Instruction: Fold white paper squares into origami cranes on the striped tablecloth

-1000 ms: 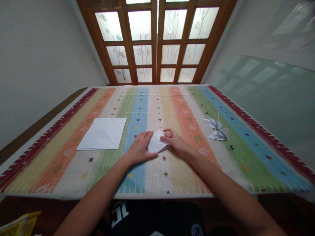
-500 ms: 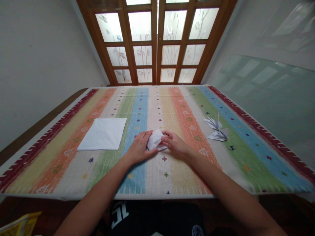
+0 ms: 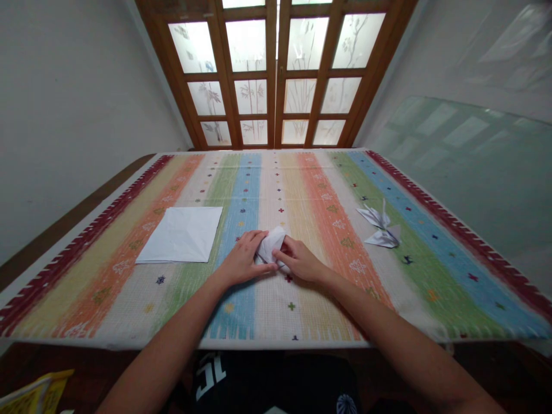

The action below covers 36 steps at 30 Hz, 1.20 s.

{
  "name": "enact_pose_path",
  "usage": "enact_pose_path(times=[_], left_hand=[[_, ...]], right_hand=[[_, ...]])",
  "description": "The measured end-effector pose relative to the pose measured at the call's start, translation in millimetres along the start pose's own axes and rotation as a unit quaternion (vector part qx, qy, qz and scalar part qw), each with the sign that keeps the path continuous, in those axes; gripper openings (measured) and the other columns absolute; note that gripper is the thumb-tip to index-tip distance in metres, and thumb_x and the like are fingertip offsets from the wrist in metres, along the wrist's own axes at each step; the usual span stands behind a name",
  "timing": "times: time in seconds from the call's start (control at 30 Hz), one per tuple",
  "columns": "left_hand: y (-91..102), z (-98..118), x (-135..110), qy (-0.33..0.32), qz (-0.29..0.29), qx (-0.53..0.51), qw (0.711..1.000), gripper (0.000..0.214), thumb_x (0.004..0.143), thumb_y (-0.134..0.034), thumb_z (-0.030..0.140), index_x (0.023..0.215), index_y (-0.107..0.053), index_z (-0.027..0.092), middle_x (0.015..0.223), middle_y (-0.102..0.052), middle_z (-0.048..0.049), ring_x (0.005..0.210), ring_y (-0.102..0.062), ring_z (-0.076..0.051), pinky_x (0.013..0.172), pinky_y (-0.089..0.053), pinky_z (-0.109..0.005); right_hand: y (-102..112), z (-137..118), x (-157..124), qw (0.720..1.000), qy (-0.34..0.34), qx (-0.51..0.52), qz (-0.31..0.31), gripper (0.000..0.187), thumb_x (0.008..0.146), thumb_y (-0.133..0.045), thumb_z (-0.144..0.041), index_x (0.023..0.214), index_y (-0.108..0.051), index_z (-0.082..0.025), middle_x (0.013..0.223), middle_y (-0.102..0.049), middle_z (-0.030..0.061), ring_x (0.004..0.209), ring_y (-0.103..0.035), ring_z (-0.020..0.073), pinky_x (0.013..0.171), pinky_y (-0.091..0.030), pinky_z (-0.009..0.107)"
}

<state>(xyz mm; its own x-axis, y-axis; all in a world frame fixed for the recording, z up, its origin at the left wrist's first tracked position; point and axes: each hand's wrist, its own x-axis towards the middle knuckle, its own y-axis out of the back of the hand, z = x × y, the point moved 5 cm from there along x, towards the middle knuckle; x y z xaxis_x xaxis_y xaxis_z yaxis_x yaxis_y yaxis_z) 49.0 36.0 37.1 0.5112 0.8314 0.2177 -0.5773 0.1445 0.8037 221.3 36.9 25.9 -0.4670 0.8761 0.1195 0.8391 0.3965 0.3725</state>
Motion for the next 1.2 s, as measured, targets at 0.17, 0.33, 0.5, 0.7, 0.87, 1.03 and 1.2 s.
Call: enact_pose_path(times=[0.17,0.33,0.5,0.7,0.87,1.03,1.2], left_hand=[[-2.3,-1,1,0.007,0.006,-0.002,1.0,0.07,0.089,-0.081,0.048,0.149,-0.054,0.023,0.145,-0.061,-0.0153,0.137,-0.056,-0.035,0.12,-0.044,-0.056],[-5.8,-3,2,0.019,0.036,0.006,0.999,0.057,0.095,-0.076,0.044,0.143,-0.055,0.021,0.141,-0.063,-0.0147,0.136,-0.057,-0.035,0.119,-0.045,-0.056],[-8.4,-7,2,0.025,0.046,0.014,0.999,0.054,0.096,-0.074,0.048,0.139,-0.056,0.019,0.139,-0.063,-0.0165,0.136,-0.058,-0.035,0.118,-0.045,-0.056],[-9.8,-7,2,0.016,0.054,0.027,0.998,0.047,0.101,-0.066,0.051,0.132,-0.058,0.016,0.136,-0.063,-0.0181,0.133,-0.059,-0.034,0.116,-0.047,-0.054],[-9.8,-1,3,-0.006,0.06,0.028,0.998,0.033,0.105,-0.058,0.039,0.129,-0.059,0.017,0.131,-0.065,-0.0157,0.125,-0.061,-0.032,0.112,-0.05,-0.053],[-7.4,5,3,-0.019,0.043,0.022,0.999,0.039,0.1,-0.051,0.019,0.138,-0.056,0.018,0.135,-0.063,-0.015,0.129,-0.058,-0.031,0.115,-0.047,-0.053],[-7.3,4,2,-0.021,0.023,0.017,0.999,0.062,0.085,-0.053,0.007,0.147,-0.053,0.017,0.141,-0.06,-0.0153,0.134,-0.055,-0.031,0.118,-0.045,-0.053]], right_hand=[[-1,-5,-4,0.998,0.041,0.004,-0.051,0.044,0.086,-0.081,-0.037,0.121,-0.061,-0.022,0.107,-0.075,0.0077,0.093,-0.071,0.0231,0.084,-0.055,0.035],[-4,1,-3,0.997,0.042,-0.024,-0.068,0.052,0.081,-0.081,-0.024,0.129,-0.06,-0.022,0.104,-0.076,0.0057,0.089,-0.073,0.0217,0.08,-0.056,0.033],[-2,3,-1,0.998,0.057,-0.03,-0.019,0.037,0.091,-0.068,-0.021,0.128,-0.065,-0.022,0.104,-0.08,0.0083,0.087,-0.075,0.022,0.081,-0.058,0.035],[2,4,3,0.996,0.058,-0.049,0.042,0.024,0.092,-0.07,-0.019,0.115,-0.069,-0.022,0.103,-0.079,0.0076,0.091,-0.075,0.0219,0.084,-0.059,0.035],[3,5,5,0.989,0.084,-0.084,0.087,0.017,0.09,-0.072,-0.016,0.105,-0.067,-0.021,0.101,-0.074,0.0067,0.087,-0.07,0.0202,0.082,-0.056,0.034],[12,-5,2,0.975,0.116,-0.143,0.121,0.015,0.091,-0.07,-0.014,0.103,-0.065,-0.021,0.096,-0.068,0.0051,0.085,-0.064,0.0206,0.082,-0.053,0.035],[27,-13,-1,0.961,0.15,-0.165,0.161,0.011,0.094,-0.064,-0.013,0.099,-0.068,-0.022,0.108,-0.064,0.0086,0.106,-0.063,0.0254,0.097,-0.051,0.041]])
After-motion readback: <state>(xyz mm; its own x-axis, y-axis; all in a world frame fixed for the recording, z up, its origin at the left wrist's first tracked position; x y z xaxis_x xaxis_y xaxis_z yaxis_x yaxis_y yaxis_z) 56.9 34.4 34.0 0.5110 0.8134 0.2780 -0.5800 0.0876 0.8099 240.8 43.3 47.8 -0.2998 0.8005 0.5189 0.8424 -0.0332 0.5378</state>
